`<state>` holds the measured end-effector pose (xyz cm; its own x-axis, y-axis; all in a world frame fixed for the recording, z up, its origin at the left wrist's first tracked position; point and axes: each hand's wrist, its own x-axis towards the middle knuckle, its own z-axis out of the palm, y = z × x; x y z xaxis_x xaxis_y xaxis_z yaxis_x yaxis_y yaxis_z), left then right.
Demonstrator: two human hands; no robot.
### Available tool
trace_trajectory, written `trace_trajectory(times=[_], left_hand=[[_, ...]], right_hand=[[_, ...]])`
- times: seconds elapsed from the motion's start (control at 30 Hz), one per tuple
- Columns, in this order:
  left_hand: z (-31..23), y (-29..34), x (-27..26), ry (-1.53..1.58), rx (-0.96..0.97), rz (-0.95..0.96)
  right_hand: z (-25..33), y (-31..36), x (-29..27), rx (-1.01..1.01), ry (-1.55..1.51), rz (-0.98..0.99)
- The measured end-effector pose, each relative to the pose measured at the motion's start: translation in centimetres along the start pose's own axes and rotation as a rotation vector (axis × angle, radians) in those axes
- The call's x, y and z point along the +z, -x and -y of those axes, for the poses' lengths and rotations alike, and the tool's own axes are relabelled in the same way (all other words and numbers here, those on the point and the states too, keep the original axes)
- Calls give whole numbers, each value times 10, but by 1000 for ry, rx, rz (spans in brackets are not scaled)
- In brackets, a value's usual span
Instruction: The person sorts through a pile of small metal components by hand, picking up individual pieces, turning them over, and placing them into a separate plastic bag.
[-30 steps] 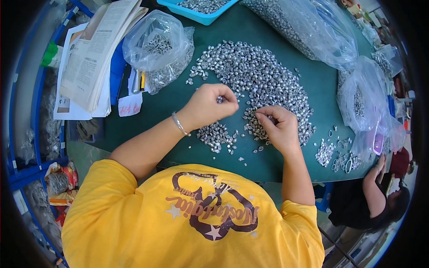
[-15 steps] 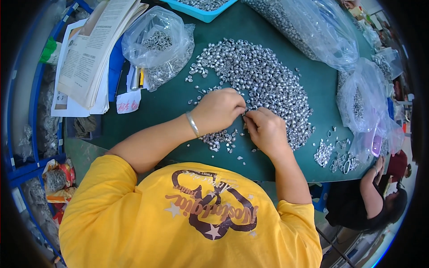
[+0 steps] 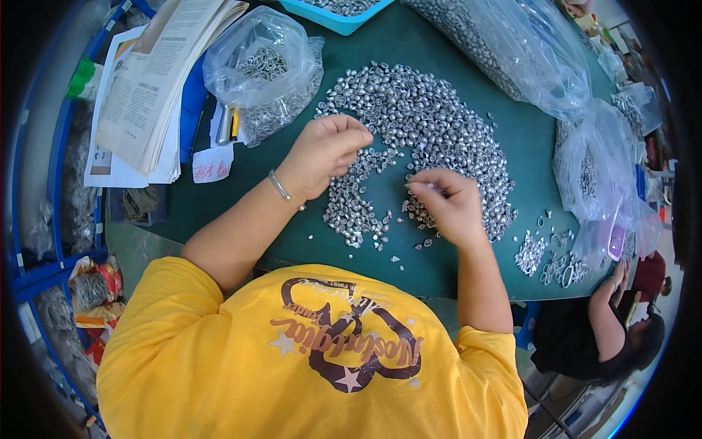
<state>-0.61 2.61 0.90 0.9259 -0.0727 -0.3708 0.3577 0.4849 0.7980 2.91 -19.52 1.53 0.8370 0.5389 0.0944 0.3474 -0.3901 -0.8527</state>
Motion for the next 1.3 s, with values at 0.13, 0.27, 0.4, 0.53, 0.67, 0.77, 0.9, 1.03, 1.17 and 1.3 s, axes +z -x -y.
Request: trace_trajectory(times=[0.13,0.27,0.4,0.53,0.67,0.77,0.9,1.03,1.17,1.3], left_hand=[[-5,2,5,-943,290,-91],[13,-8,8,-1368,683,-33],[22,-13,15,-1475,677,-57],[20,-16,16,-1425,706,-46],[8,-9,9,-652,348,-20],[-6,-4,-10,276,-23,242],[-15,2,-6,338,19,100],[-5,-9,3,-665,388,-104],[1,-12,5,-1170,696,-72],[17,-25,8,-1283,737,-76]], right_hand=[[-10,-4,-25,409,-1249,53],[3,-9,-13,260,-174,26],[3,-7,6,-88,588,38],[-4,-11,7,-183,503,16],[-4,-12,-15,421,-674,21],[-12,-18,-32,371,-1245,115],[-1,-22,-7,50,80,14],[2,-25,4,-150,631,37],[5,-30,-6,137,-117,82],[-3,-39,-24,407,-1093,196]])
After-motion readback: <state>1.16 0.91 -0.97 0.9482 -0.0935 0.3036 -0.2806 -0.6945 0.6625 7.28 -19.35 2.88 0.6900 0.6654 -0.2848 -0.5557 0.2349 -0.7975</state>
